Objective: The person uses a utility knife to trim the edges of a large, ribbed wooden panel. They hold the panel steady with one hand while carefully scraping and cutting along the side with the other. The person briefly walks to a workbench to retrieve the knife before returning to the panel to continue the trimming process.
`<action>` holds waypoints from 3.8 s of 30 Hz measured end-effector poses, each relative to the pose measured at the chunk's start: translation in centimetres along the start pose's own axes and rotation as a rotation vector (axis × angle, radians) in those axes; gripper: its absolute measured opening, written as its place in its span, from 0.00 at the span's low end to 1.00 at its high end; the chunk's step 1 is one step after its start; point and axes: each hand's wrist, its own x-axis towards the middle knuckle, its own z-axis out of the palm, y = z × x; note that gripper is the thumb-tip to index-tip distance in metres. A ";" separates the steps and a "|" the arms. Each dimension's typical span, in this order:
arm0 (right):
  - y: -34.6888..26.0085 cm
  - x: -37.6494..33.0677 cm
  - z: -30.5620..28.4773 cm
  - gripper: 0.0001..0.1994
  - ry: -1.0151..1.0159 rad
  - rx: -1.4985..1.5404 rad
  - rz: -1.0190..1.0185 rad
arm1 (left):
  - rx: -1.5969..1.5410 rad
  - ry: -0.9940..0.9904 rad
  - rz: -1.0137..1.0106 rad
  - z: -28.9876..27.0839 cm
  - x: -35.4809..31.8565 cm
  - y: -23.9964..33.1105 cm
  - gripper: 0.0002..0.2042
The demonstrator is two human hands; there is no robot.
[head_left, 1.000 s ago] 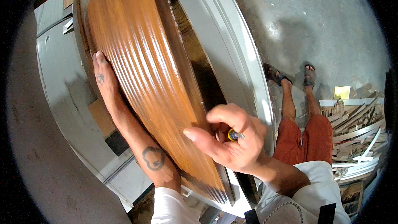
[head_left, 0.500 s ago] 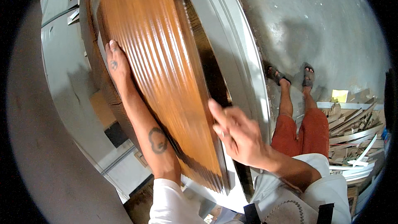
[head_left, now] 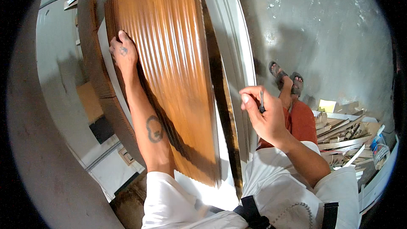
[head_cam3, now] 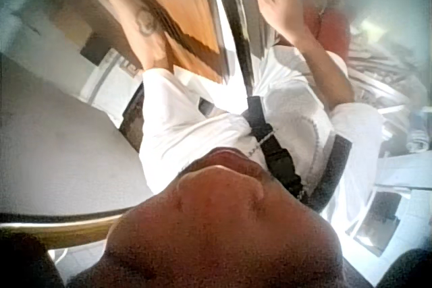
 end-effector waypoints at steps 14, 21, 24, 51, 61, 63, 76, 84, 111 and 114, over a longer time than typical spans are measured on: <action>-4.3 11.7 4.9 0.31 0.134 0.123 -0.170 | -0.078 -0.027 0.556 5.8 15.1 11.9 0.34; -3.2 15.4 4.8 0.33 0.230 0.132 -0.337 | -0.397 -0.100 0.586 4.9 12.1 14.0 0.25; -3.2 15.7 5.2 0.30 0.239 0.185 -0.287 | -0.561 -0.174 0.544 4.5 11.6 14.5 0.26; -1.6 16.0 5.9 0.21 0.365 0.164 -0.387 | -0.564 -0.205 0.446 4.0 9.4 15.7 0.21; -2.5 15.6 5.9 0.20 0.433 0.121 -0.381 | -0.537 -0.151 0.530 4.2 10.8 15.0 0.20; -2.1 15.5 6.3 0.18 0.457 0.162 -0.388 | -0.567 -0.182 0.524 4.4 11.1 14.7 0.19; -2.7 14.8 6.4 0.16 0.429 0.198 -0.275 | -0.613 -0.160 0.491 4.2 10.3 15.1 0.18; -2.2 15.4 6.4 0.18 0.482 0.204 -0.369 | -0.583 -0.205 0.456 3.8 9.6 15.7 0.18; -2.1 13.3 5.6 0.27 0.310 0.317 -0.294 | -0.603 -0.209 0.449 3.5 9.1 15.5 0.17; -2.3 13.3 5.4 0.29 0.265 0.350 -0.281 | -0.623 -0.240 0.459 3.6 9.5 15.5 0.18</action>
